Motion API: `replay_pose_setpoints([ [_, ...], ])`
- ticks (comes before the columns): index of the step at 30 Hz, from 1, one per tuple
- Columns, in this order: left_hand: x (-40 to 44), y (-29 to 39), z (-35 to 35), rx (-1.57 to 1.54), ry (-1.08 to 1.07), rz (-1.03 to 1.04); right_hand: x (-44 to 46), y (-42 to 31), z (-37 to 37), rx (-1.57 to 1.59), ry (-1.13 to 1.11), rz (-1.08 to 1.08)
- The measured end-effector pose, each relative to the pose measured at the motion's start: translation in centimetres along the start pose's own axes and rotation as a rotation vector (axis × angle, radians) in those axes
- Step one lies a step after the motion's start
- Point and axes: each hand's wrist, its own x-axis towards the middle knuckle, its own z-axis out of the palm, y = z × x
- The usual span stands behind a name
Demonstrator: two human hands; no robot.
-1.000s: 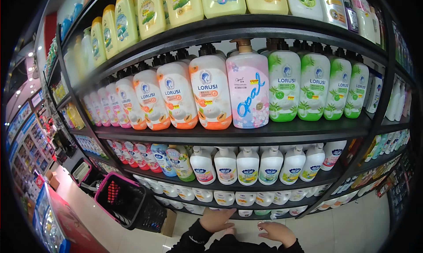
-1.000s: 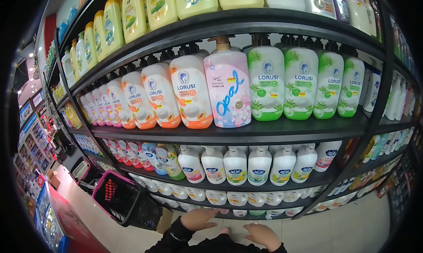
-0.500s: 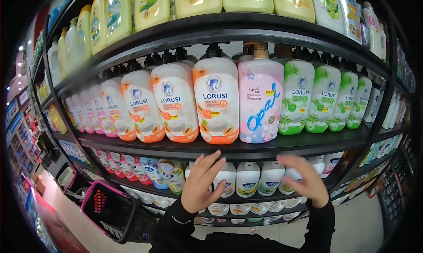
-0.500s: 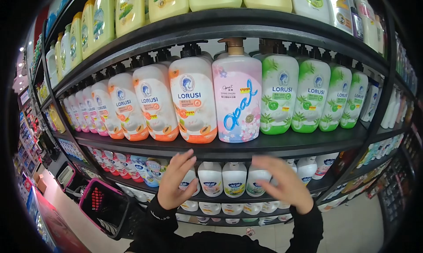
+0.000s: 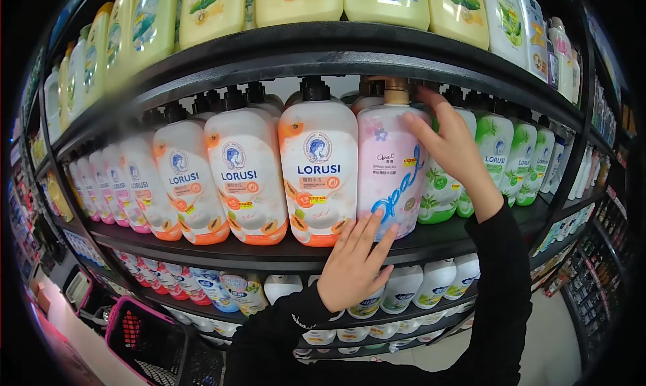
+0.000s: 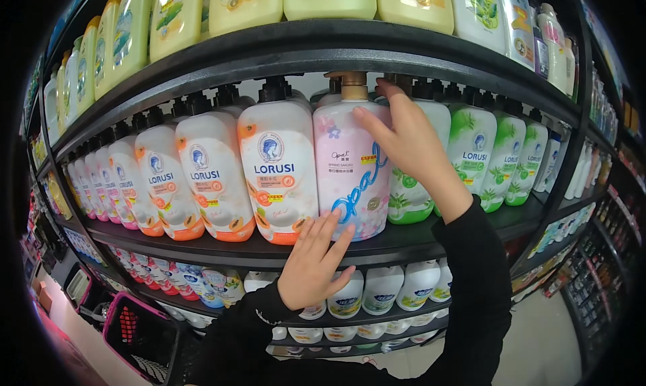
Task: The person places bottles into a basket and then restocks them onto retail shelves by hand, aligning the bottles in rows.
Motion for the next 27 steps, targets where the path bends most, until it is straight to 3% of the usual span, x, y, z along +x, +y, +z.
replay_pose_setpoints([
  [2,-0.1,-0.3,0.6,-0.01,-0.001,-0.009,0.8,0.3,0.5,-0.001,0.014,-0.028],
  [4,-0.2,-0.4,0.9,-0.017,-0.003,-0.019,1.8,-0.2,0.8,0.35,-0.018,0.078],
  [7,-0.2,-0.2,1.1,0.035,0.002,-0.007,3.3,-1.0,-0.1,0.342,-0.225,0.27],
  [10,-0.3,-0.3,1.1,0.049,0.001,-0.012,4.2,-0.5,0.6,0.182,-0.221,0.305],
  [13,-0.3,-0.3,1.0,0.046,0.01,-0.009,4.9,0.3,0.4,0.331,-0.244,0.376],
  [23,-0.2,-0.6,1.3,-0.017,0.092,-0.007,4.9,0.1,2.2,0.277,-0.15,0.212],
  [27,0.0,-0.4,1.4,-0.075,0.132,-0.027,5.1,0.4,2.2,0.212,-0.178,0.298],
])
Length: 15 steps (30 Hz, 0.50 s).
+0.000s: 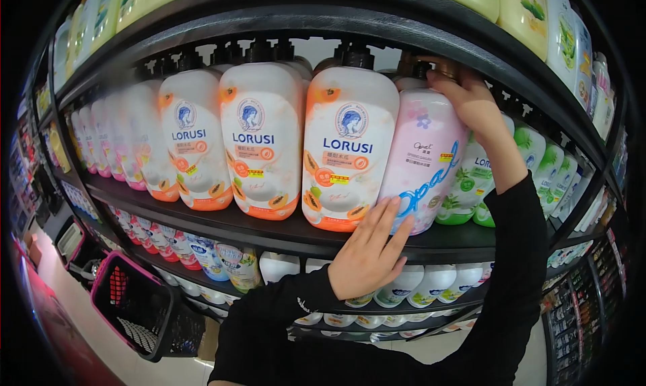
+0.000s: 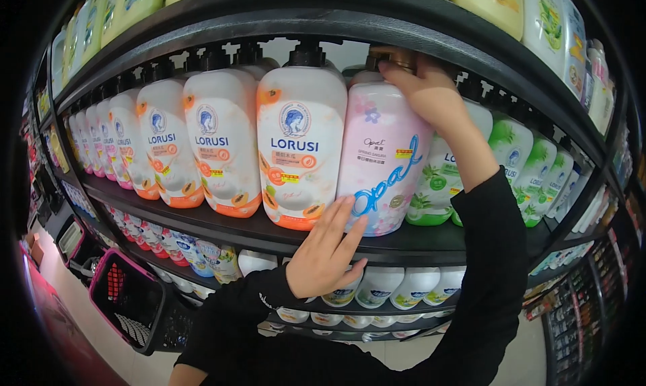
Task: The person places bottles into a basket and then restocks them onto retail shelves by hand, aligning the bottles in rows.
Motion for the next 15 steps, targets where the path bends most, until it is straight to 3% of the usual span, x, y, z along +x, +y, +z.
replay_pose_setpoints([
  [6,-0.08,-0.07,0.43,0.038,0.039,-0.001,-0.25,-0.23,-0.03,0.15,-0.035,-0.012],
  [15,0.08,0.35,0.69,0.134,0.058,-0.03,-0.01,-0.05,-0.79,0.125,-0.064,-0.057],
])
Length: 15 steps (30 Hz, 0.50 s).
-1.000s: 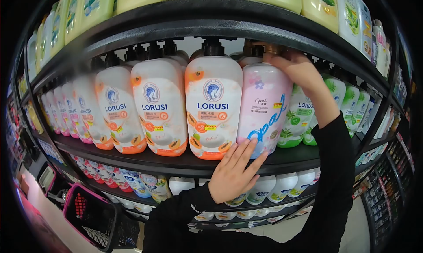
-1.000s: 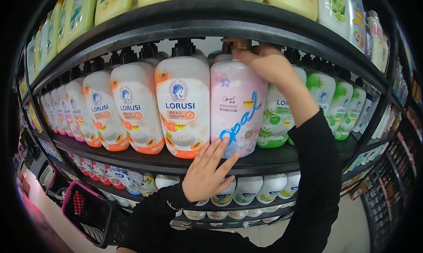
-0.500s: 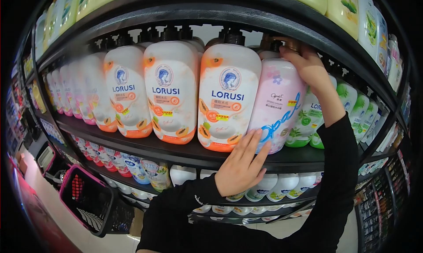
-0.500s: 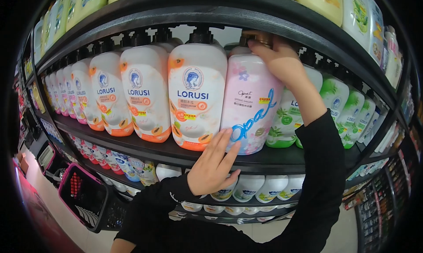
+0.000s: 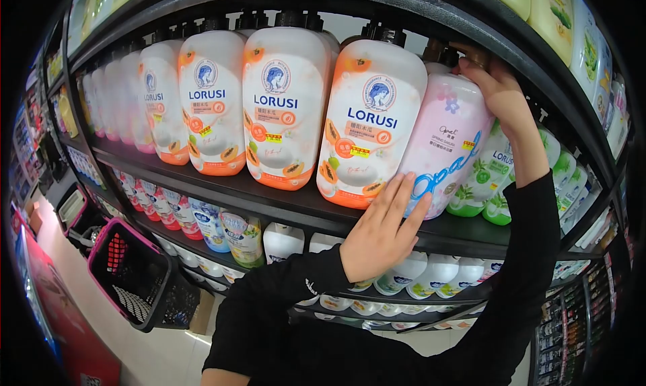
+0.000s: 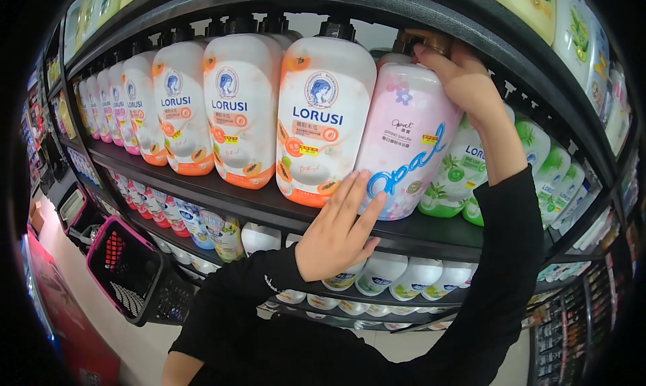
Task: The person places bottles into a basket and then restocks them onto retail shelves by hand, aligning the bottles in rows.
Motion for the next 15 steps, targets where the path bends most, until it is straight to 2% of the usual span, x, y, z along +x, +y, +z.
replay_pose_setpoints([
  [10,2.0,0.2,0.6,0.015,0.113,-0.04,-0.4,-0.3,-0.8,0.094,-0.052,-0.022],
  [12,2.3,0.0,0.9,-0.05,0.196,-0.08,-0.4,-0.2,-0.9,0.125,-0.069,-0.027],
  [15,2.4,0.2,0.6,-0.027,0.143,-0.075,-0.3,-0.1,-0.8,0.121,-0.049,0.01],
])
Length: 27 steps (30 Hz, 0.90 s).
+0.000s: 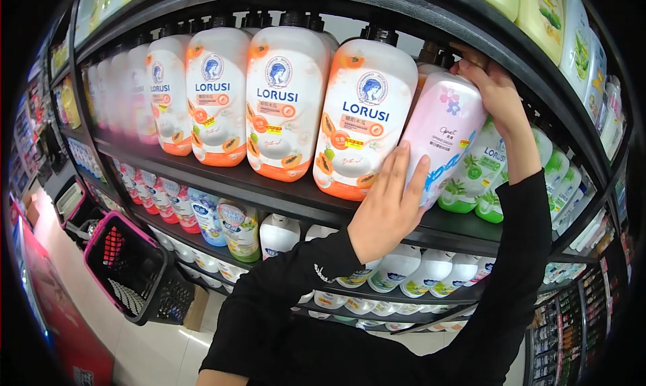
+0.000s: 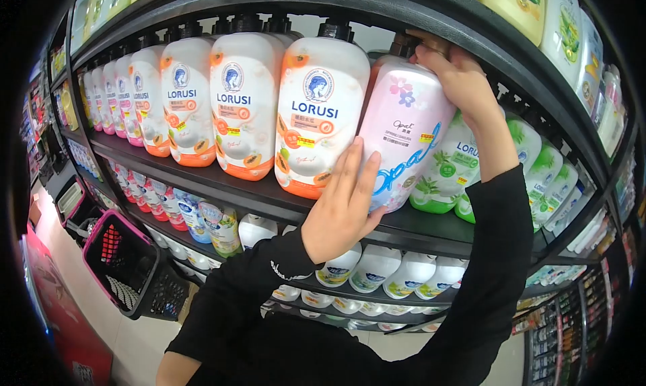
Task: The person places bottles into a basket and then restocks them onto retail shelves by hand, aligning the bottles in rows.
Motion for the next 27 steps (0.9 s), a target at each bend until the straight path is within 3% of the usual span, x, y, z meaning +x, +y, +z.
replay_pose_setpoints([
  [14,-0.3,0.0,0.1,0.191,-0.018,0.03,1.1,1.0,0.3,-0.031,0.033,-0.054],
  [27,-0.3,-0.1,0.5,0.335,-0.009,0.009,1.4,1.2,1.0,-0.339,0.11,-0.159],
])
